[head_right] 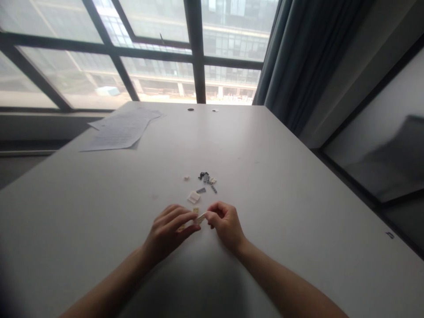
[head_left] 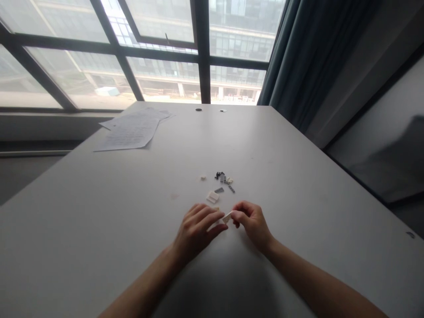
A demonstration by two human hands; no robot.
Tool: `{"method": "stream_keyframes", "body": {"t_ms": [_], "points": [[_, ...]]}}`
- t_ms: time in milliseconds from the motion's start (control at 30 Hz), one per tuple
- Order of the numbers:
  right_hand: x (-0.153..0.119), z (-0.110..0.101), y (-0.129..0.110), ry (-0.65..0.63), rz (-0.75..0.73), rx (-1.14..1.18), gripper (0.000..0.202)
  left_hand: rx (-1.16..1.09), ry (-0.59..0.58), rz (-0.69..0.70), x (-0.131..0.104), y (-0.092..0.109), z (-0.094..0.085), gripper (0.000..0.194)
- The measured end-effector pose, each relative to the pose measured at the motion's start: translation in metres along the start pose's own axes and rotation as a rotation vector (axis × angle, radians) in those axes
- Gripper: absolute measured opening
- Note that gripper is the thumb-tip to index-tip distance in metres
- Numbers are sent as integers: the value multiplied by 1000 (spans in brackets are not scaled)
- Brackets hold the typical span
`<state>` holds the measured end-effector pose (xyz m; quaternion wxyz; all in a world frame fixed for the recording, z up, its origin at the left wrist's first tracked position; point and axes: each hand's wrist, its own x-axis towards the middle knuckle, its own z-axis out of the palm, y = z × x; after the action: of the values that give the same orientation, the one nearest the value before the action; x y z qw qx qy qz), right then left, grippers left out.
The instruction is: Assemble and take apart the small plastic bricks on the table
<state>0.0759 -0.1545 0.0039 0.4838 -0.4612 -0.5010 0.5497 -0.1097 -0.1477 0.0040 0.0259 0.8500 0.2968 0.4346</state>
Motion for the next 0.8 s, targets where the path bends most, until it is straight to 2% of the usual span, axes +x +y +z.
{"method": "stream_keyframes", "body": {"t_ms": [167, 467, 800], "points": [[-1, 2, -2, 8, 51, 42, 11, 23, 3, 42, -2, 1, 1, 18], [-2, 4, -1, -13, 28, 115, 10, 37, 47, 24, -2, 1, 1, 24], [-5, 5, 0, -65, 45, 247, 20, -8, 87, 4, -7, -2, -1, 24]]}}
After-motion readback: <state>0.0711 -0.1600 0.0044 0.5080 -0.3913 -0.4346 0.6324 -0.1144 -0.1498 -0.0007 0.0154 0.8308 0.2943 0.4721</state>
